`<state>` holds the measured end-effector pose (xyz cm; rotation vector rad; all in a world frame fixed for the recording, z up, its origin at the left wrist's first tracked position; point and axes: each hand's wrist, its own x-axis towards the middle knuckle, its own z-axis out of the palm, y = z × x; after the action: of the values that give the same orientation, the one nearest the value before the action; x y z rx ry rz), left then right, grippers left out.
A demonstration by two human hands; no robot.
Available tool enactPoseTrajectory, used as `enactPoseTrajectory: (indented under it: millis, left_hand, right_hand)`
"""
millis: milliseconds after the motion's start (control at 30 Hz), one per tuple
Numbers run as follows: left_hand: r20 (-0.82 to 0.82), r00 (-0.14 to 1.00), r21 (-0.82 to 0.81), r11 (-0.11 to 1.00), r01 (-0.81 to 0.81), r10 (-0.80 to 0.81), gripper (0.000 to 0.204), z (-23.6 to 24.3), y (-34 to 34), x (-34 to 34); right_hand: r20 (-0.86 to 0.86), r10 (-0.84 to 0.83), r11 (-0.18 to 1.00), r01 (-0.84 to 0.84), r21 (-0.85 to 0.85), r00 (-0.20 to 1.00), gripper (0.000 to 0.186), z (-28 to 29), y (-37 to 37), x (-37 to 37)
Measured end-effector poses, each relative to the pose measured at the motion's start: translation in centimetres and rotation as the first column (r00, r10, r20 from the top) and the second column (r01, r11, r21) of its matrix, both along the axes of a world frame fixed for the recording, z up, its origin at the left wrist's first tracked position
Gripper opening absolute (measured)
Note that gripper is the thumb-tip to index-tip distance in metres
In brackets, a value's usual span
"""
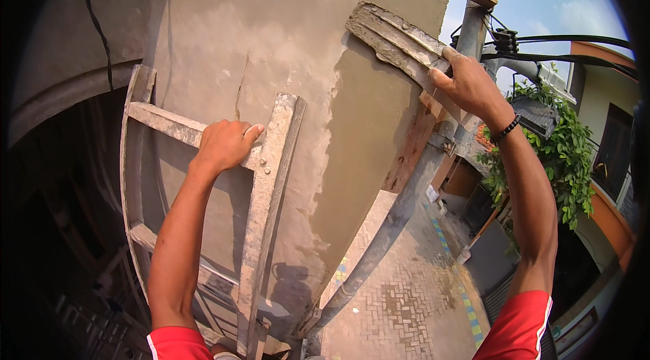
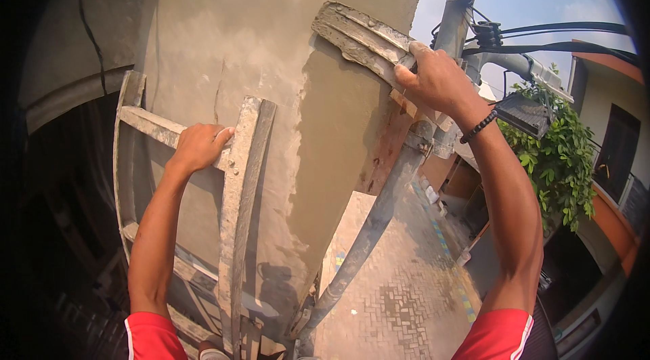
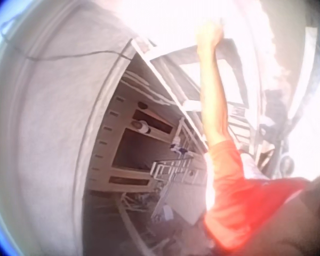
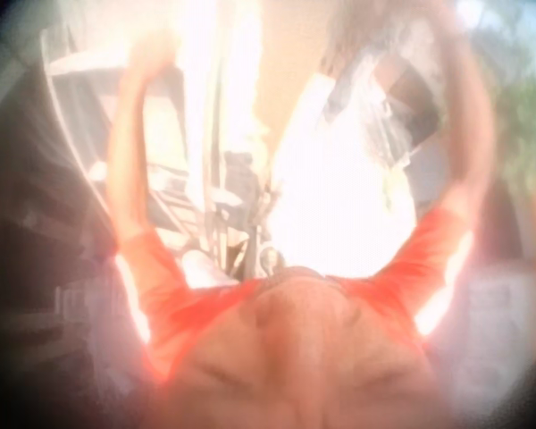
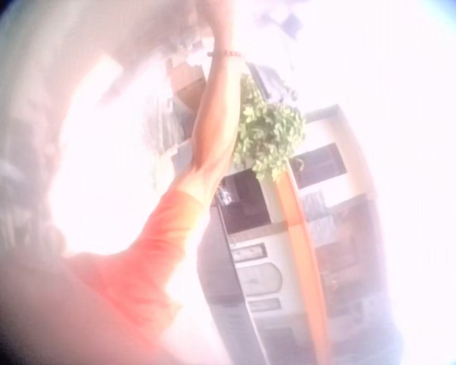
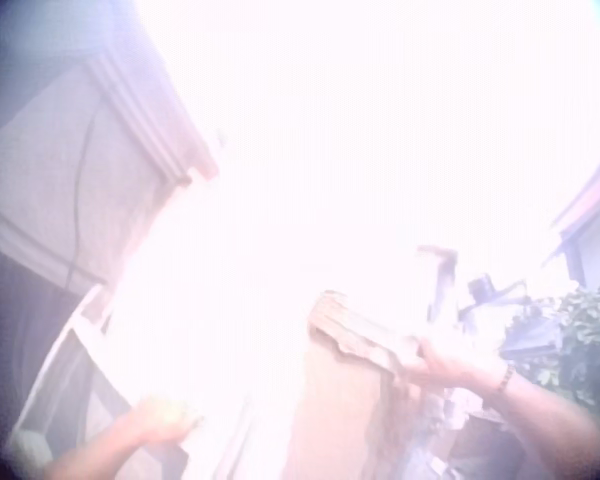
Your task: The person applies wet cement to a vertical wall using a trowel and a bucket, smoothing the surface repeatedly. They stand on a ladder and work on a section of the wall near a utility pole.
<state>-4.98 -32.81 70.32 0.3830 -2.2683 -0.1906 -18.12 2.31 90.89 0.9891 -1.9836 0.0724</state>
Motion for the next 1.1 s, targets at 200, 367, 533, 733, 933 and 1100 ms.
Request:
enactPoseTrajectory:
  millis: [200, 367, 533, 733, 933, 1100]
  left_hand:
    - [0.012, 1.000, -0.005, 1.000, -0.012, 0.012, 0.053, 0.0, -0.2, -0.2]
    - [0.121, 0.992, -0.002, 1.000, 0.032, -0.031, 0.052, 0.5, -0.8, -0.6]
    - [0.277, 0.960, 0.070, 0.997, 0.014, -0.033, 0.048, 2.2, -0.6, -0.3]
    - [0.290, 0.955, 0.134, 0.991, 0.013, -0.052, 0.050, 2.3, -0.7, -0.1]
    - [0.218, 0.974, 0.109, 0.993, 0.033, -0.056, 0.053, 1.9, -0.7, 0.0]
    - [0.204, 0.976, 0.094, 0.994, 0.053, -0.071, 0.052, 1.8, -0.7, 0.1]
  right_hand:
    - [0.079, 0.059, 0.990, -0.048, -0.131, 0.995, 0.047, 0.5, 1.6, -0.7]
    - [0.075, 0.043, 0.967, -0.022, -0.256, 0.996, 0.043, -1.0, 7.0, -1.3]
    - [-0.093, 0.047, 0.939, -0.075, -0.335, 0.995, 0.037, -4.6, 10.8, 1.0]
    - [-0.230, -0.177, 0.984, 0.176, -0.024, 0.957, 0.036, -4.6, 4.6, 2.9]
    - [-0.323, -0.243, 0.970, 0.239, -0.052, 0.915, 0.043, -0.9, 1.4, 1.3]
    - [-0.246, -0.253, 0.967, 0.237, -0.094, 0.936, 0.042, 2.0, 0.0, 1.6]
